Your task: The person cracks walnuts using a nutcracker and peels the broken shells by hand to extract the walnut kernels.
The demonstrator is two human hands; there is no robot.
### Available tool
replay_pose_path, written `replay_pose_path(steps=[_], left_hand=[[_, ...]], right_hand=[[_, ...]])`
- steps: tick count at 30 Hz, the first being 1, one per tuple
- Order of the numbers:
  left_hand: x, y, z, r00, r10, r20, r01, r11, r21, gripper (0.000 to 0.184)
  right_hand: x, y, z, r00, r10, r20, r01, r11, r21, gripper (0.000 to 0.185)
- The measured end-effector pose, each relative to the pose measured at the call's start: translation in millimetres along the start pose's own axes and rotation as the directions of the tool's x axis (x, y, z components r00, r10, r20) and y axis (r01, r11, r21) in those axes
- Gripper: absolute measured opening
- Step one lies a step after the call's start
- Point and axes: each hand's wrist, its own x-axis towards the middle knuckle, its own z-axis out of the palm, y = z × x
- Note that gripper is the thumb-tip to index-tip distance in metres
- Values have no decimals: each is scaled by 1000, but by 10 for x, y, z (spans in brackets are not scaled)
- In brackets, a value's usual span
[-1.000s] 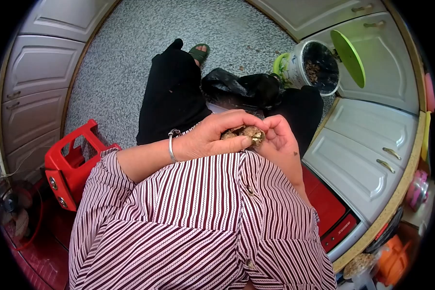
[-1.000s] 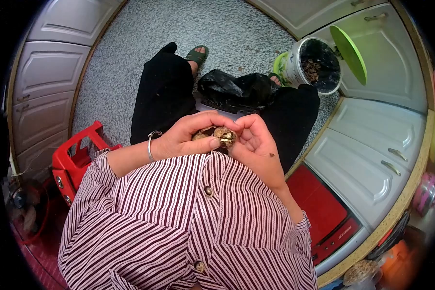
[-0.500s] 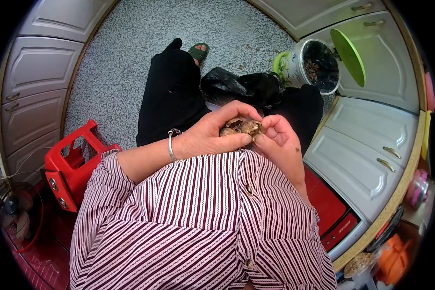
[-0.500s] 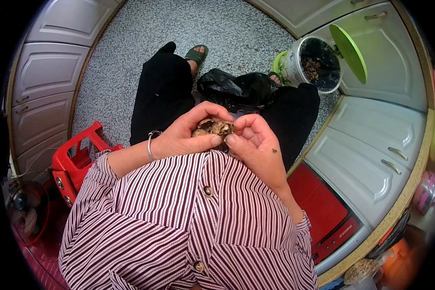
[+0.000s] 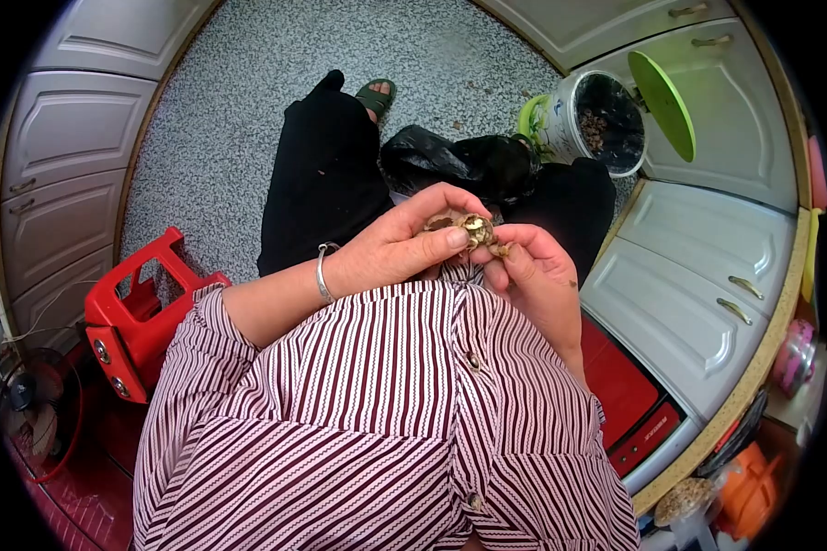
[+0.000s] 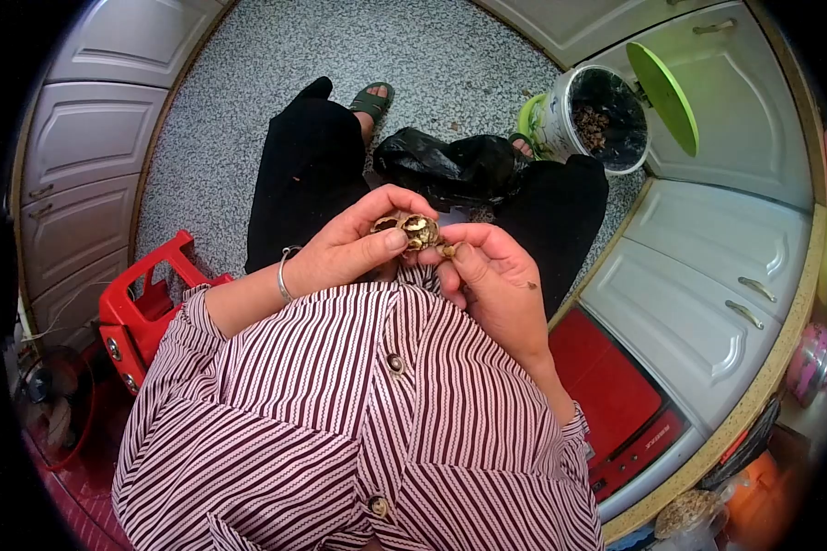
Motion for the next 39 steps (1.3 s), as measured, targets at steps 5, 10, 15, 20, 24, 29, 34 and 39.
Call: replay_pose_path(steps=[5, 10, 15, 20, 24, 29, 34, 39], left_hand=[[-12, 1, -56, 999, -48, -1, 48, 997, 58, 35], [-1, -49, -79, 997, -77, -10, 77, 997, 31, 33], [13, -80, -87, 998, -58, -5, 58, 997, 60, 33], [25, -64, -91, 994, -110, -13, 111, 991, 73, 32], [35, -88, -100, 992, -128, -10, 128, 990, 57, 33], [36, -22, -70, 993, -105, -59, 108, 993, 50, 32], [46, -30, -72, 992, -108, -71, 107, 994, -21, 34], [45, -8, -82, 991, -118, -62, 117, 993, -21, 34]], right_hand=[[14, 22, -9, 1000, -10, 9, 10, 1000, -7, 21], [24, 23, -49, 1000, -3, 31, 3, 1000, -21, 22], [35, 38, -74, 1000, -4, 26, 4, 1000, -31, 23], [29, 18, -20, 999, -50, -11, 50, 998, -34, 22], [31, -18, 14, 999, -34, -35, 33, 999, -29, 21], [33, -39, 19, 999, -33, -8, 33, 999, -8, 20], [47, -43, -11, 997, -54, 53, 53, 998, 26, 19], [43, -56, -6, 999, -28, 36, 28, 1000, 15, 15]])
